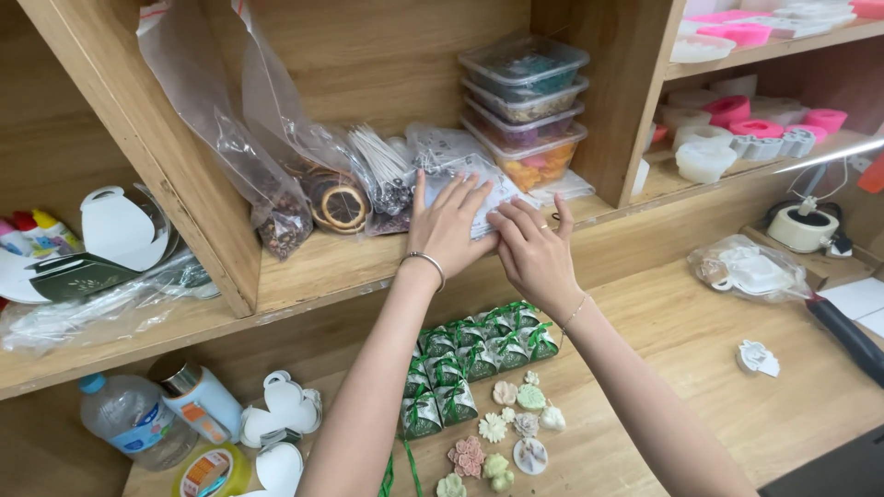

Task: Packaging small flower-shaped wax products into individual plastic bags and decorative paper boxes, then tying them with green ribbons.

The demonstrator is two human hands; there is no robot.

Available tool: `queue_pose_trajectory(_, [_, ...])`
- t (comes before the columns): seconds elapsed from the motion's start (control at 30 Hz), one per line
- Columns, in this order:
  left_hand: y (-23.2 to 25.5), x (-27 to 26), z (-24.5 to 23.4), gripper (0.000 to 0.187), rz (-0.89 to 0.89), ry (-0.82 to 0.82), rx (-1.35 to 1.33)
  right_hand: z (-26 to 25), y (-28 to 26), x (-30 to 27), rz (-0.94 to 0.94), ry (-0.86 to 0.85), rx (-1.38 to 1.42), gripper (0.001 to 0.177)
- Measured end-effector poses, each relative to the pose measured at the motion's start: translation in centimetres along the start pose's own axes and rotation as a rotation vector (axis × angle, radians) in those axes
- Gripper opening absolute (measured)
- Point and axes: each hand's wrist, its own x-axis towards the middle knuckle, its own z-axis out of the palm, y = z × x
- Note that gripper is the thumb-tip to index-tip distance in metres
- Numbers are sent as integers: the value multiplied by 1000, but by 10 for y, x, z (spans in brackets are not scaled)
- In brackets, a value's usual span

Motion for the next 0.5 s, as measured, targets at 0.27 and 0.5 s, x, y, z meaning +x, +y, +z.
queue_pose_trajectory(0.27, [1, 3, -4, 78, -53, -36, -84, -13, -7, -4, 7, -35, -12, 39])
queue_pose_trajectory(0.5, [4, 2, -9, 85, -90, -33, -136, -32, 11, -1, -31, -21, 77, 20])
